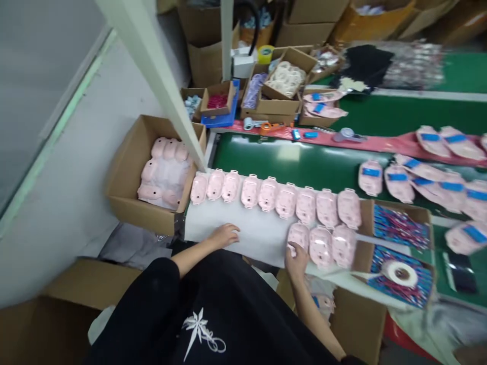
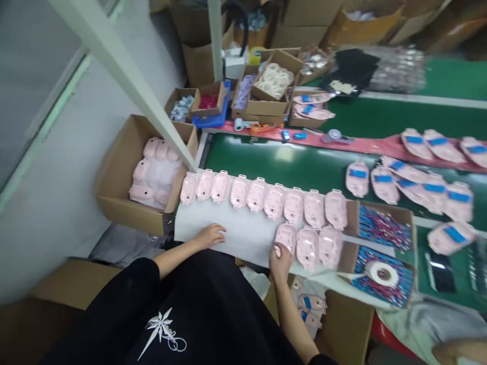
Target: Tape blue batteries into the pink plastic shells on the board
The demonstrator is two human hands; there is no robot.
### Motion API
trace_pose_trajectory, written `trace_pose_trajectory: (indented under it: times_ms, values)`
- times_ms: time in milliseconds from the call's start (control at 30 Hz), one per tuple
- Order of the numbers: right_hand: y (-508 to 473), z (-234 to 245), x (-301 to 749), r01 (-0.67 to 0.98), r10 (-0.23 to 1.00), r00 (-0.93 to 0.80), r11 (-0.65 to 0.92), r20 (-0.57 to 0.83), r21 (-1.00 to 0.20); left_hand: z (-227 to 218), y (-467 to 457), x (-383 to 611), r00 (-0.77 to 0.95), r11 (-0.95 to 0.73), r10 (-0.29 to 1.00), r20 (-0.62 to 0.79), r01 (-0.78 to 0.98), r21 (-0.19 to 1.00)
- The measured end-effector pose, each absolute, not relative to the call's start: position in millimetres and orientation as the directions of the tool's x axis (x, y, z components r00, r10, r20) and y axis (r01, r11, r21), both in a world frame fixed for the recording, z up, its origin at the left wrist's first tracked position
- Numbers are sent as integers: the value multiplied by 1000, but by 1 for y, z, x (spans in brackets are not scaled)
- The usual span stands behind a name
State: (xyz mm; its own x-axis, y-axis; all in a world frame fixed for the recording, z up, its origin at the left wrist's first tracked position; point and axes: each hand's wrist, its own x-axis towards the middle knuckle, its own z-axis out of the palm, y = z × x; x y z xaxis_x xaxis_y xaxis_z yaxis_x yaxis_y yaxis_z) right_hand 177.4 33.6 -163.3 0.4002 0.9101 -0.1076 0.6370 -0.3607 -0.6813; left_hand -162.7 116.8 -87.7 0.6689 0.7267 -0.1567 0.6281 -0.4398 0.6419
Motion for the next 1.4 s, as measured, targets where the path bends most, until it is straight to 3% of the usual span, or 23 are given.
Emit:
trace_pose_trajectory:
  times_ms: [100, 167, 233, 333, 433, 567, 667, 767, 867, 967, 1100, 1167, 1233, 1333, 1400]
  values:
    - [74, -136, 79, 618, 991, 87, -133, -100, -775, -59, 123, -293, 403, -249, 900, -163, 786, 566]
    - [110, -117, 12, 560, 992, -103, -3, -73, -829, -47, 142, -376, 108, 13, 965, -239, 890, 455]
    - [147, -97, -54, 485, 963, -270, 117, -22, -867, -45, 175, -453, -82, 205, 933, -350, 921, 332]
    - [201, -70, -152, 381, 860, -509, 260, 33, -887, -66, 239, -551, -219, 349, 858, -464, 912, 216]
    - [246, -59, -257, 355, 753, -656, 248, -51, -901, -109, 293, -623, -319, 460, 738, -595, 883, 97]
    - [288, -96, -386, 560, 668, -618, 5, -414, -828, -170, 320, -678, -433, 548, 590, -681, 834, -55]
    - [293, -145, -440, 770, 660, -404, -128, -633, -625, -196, 315, -692, -451, 560, 532, -717, 822, -102]
    - [281, -179, -452, 871, 693, -123, -268, -710, -412, -198, 312, -690, -448, 546, 512, -733, 829, -125]
    - [275, -185, -447, 832, 702, -80, -344, -708, -435, -181, 321, -683, -425, 488, 519, -742, 860, -152]
    - [281, -162, -435, 691, 668, -228, -401, -708, -601, -146, 335, -685, -311, 390, 586, -749, 918, -76]
    - [277, -94, -376, 442, 754, -294, -439, -588, -783, -64, 325, -694, -75, 249, 724, -685, 956, 159]
    - [259, -57, -316, 221, 816, -229, -488, -531, -844, -15, 298, -687, 38, 162, 852, -522, 929, 333]
    - [228, -28, -245, 34, 860, -87, -502, -503, -864, 23, 264, -668, 93, 58, 943, -321, 901, 431]
    - [166, -10, -135, 45, 864, 180, -484, -469, -874, 38, 221, -609, 315, -208, 944, -96, 797, 567]
    - [124, -15, -66, 248, 856, 332, -484, -396, -839, 26, 202, -542, 541, -414, 840, -24, 671, 615]
